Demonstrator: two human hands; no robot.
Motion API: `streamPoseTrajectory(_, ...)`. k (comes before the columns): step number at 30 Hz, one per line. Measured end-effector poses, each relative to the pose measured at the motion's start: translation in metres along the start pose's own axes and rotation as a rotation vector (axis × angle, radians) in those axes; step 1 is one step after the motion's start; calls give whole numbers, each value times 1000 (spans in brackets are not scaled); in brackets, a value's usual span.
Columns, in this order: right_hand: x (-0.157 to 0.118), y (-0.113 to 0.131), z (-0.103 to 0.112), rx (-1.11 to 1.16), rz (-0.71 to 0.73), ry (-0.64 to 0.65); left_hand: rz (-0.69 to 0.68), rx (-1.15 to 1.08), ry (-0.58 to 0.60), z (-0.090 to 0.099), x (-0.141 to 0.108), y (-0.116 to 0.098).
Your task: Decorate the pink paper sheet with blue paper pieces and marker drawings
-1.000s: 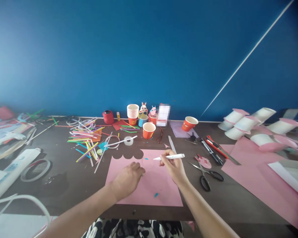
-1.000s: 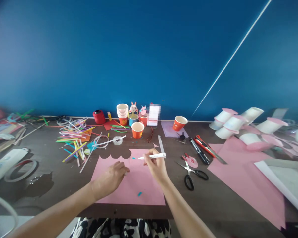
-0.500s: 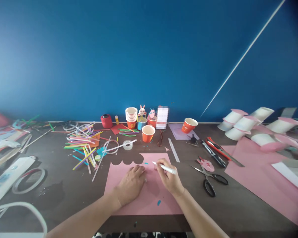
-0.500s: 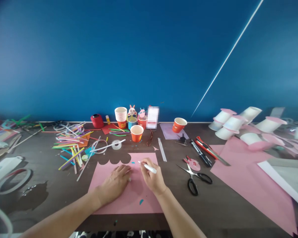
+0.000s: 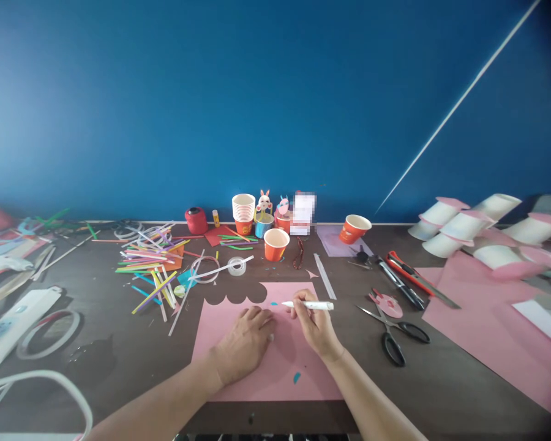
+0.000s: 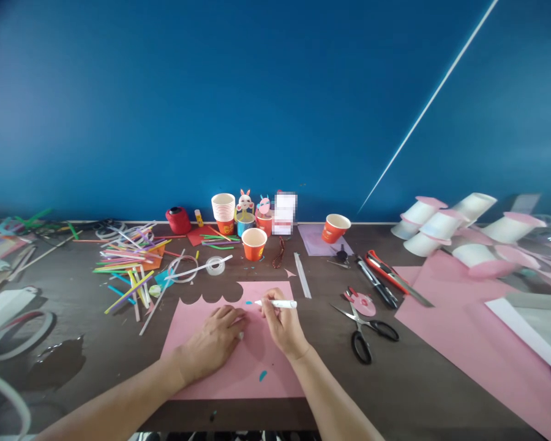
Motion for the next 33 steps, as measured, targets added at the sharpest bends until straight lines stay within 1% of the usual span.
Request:
streamPoseTrajectory(5,1,-1,-4,-65,-44,52,1,-15,3,0,0,2)
streamPoseTrajectory(8,1,0,-4,-103,-48,49,1,-21,-7,0,-1,2)
streamPoseTrajectory(17,2,-3,-6,-80,-91,40,-6,-45,-6,3,-1,2)
streamPoseTrajectory(23,2,-2,-7,-133,-89,75,-16,-77,-10,2,-1,3)
streamPoseTrajectory(33,4,0,-7,-229,-58,79,-12,-56,-6,0,-1,4)
Point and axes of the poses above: each hand's wrist, its own x-axis towards the middle knuckle, its own z-axis out of the back of the hand, y = z × x, the point moved 5 cm from there along x, towards the middle knuckle, and after that the axes turned 9 degrees about y, right-handed, at the moved point
